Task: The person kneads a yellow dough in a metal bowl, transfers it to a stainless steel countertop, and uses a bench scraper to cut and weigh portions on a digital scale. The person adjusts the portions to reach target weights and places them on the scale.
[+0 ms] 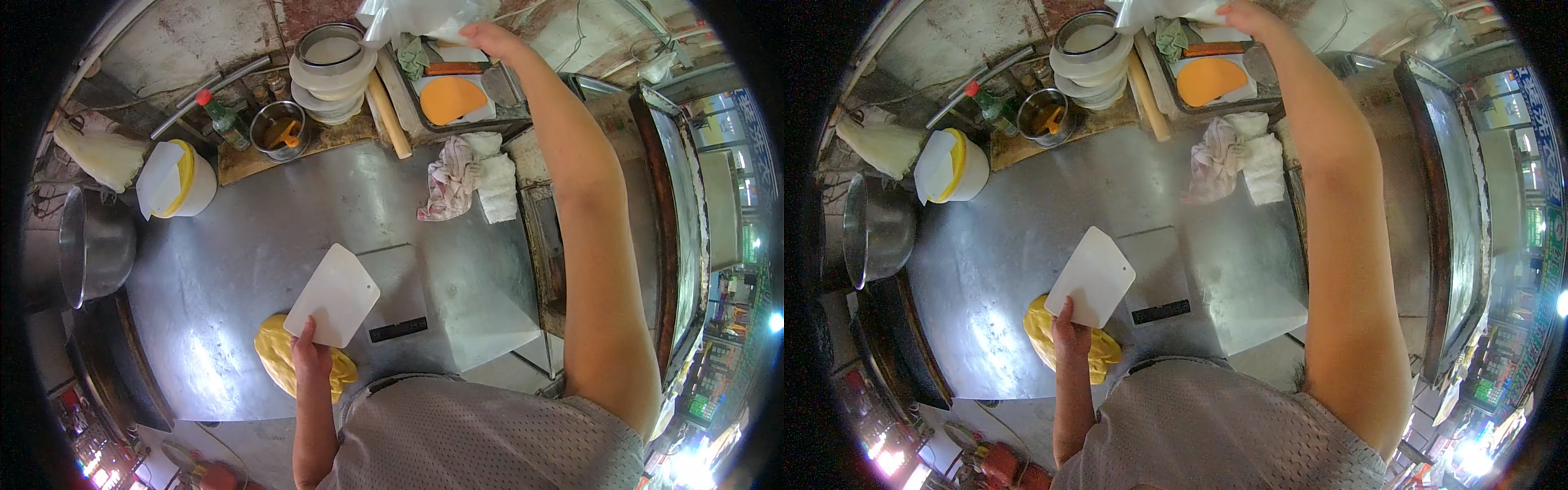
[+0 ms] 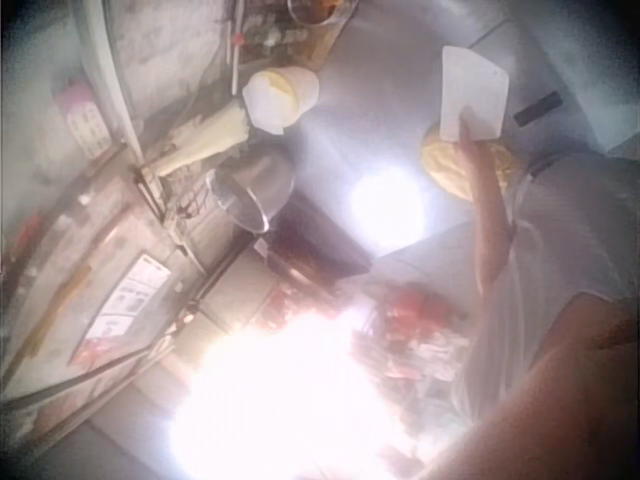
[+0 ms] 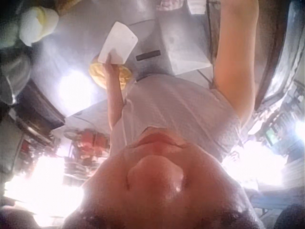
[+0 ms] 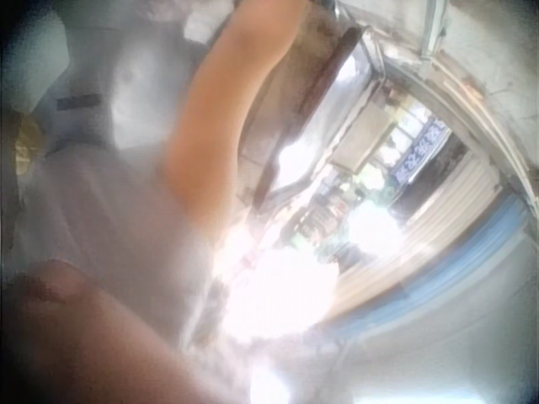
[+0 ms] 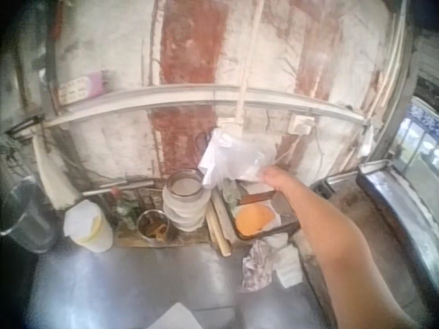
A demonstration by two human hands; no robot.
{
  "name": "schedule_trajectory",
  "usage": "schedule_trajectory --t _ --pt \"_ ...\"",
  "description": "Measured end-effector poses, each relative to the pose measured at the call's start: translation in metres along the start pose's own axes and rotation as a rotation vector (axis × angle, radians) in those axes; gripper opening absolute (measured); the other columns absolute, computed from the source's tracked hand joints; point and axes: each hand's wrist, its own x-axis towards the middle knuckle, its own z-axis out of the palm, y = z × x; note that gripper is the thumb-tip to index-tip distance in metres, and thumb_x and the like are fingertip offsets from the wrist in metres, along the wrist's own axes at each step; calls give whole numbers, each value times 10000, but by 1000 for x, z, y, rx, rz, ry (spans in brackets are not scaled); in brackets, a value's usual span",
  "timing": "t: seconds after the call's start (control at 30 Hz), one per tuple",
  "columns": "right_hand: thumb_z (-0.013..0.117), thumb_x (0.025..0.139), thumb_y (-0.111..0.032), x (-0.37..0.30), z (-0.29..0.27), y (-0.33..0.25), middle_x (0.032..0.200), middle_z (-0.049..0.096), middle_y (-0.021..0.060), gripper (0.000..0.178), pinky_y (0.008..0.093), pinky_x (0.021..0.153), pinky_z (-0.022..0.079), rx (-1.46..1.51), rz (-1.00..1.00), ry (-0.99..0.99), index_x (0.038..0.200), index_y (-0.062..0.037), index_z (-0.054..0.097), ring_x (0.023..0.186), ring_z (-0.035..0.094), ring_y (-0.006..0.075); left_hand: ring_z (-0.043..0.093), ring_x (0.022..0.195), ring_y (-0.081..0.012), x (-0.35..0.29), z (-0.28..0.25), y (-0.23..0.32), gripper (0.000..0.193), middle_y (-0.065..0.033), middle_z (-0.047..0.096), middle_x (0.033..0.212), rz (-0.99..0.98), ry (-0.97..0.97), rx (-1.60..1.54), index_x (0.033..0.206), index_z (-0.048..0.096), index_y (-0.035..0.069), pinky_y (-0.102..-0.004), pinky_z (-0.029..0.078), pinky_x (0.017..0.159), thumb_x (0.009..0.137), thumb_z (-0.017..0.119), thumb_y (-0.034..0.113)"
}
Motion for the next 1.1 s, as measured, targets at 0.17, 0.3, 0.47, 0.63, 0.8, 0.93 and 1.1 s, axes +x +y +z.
schedule_trajectory --t 0.17,0.3,0.47,0.63,0.8,0.93,1.1 --pt "615 940 -208 -58 42 -56 1175 694 62 363 336 964 477 -117 -184 123 1268 -61 668 1083 625 195 607 1192 -305 14 7 4 386 -136 609 1288 -48 34 -71 1353 501 13 -489 511 1019 999 601 129" --pt "609 979 -331 -210 121 -131 1039 719 19 328 307 858 500 622 -67 -185 1165 -77 704 979 642 124 547 1275 -292 12 66 29 487 -98 569 1371 -100 -50 -71 1428 459 55 -496 437 1092 1053 524 359" --pt "574 1005 -436 -351 275 -164 1296 645 123 582 415 995 505 1447 61 -435 1387 0 528 1159 632 231 523 1298 -256 32 118 20 516 -73 544 1409 -116 -293 -26 1458 426 87 -463 398 1107 1073 445 430" --pt "632 983 -295 -357 279 -171 1335 615 139 533 393 1031 470 1803 301 35 1382 38 513 1181 614 235 566 1203 -200 42 176 -4 532 -62 584 1355 -70 -412 300 1477 414 61 -383 456 974 1083 436 418" --pt "651 981 -248 -369 244 -158 1286 630 132 485 386 985 508 1704 446 474 1360 23 516 1142 633 237 599 1146 -203 30 230 -18 558 -77 602 1335 231 -513 912 1470 433 49 -352 474 901 1075 451 443" --pt "677 979 -269 -393 218 -133 1254 643 104 490 417 975 541 1738 521 621 1360 -22 493 1135 644 247 614 1107 -218 50 269 -33 554 -86 597 1342 277 -657 548 1457 438 63 -360 484 856 1069 456 458" --pt "649 993 -246 -438 205 -113 1276 631 108 467 415 984 534 1643 542 666 1359 -9 482 1160 632 248 558 1235 -302 124 350 -43 476 -143 550 1375 -62 -565 314 1400 455 94 -557 435 1022 1074 439 440"
